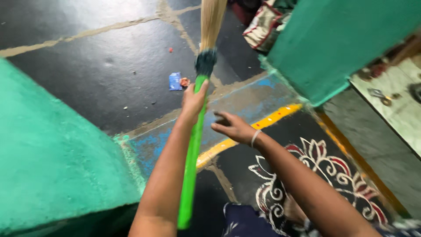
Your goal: The person sweeps the dark tiled floor using a broom with a green handle, moving debris across the surface and around a colorful rangoli pattern.
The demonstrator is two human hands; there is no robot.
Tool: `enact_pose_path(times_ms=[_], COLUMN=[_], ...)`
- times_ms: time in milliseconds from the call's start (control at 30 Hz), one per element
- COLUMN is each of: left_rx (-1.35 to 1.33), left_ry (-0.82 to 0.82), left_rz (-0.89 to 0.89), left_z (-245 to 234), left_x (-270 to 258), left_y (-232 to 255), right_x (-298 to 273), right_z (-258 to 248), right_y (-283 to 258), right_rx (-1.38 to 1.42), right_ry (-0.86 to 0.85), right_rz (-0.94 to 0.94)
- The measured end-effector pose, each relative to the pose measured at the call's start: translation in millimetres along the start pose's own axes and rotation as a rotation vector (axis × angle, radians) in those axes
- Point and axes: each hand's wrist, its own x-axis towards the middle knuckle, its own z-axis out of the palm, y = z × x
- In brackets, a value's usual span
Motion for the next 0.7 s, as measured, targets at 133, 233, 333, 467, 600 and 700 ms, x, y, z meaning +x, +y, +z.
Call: enact_pose_path(times_ms=[133, 233, 333, 467, 600, 700], left_rx=[0.0, 0.518, 0.652, 0.946, 1.26, 1.307], left_ry=[0.027, -0.05, -0.064, 0.049, 0.06, 0.041], left_rz=[0.129, 0.072, 0.064, -0.31, -0.539, -0.571], left_z=[-13.9, -38.0, -82.1, -147.6, -176.1, -184.2], left_x=[20.1, 20.3, 15.2, -6.3, -71.3, -131.0], left_y=[38.1, 53.0, 36.2, -51.0, -158.1, -201.7], right_x=[71.1, 118.1, 154.2, 157.5, 146.4, 132.7], right_z=[15.6, -3.6, -54.1, -136.0, -166.1, -164.0], right_y=[-48.2, -76.1, -109.8, -155.1, -135.9, -80.6], right_rx=[0.066, 0.441, -0.135, -1.269, -1.679, -1.634], right_ry=[-0.008, 0.126, 0.257, 0.24, -0.197, -0.349], right_rz=[0.011, -0.125, -0.135, 0.002, 0.053, 0.029])
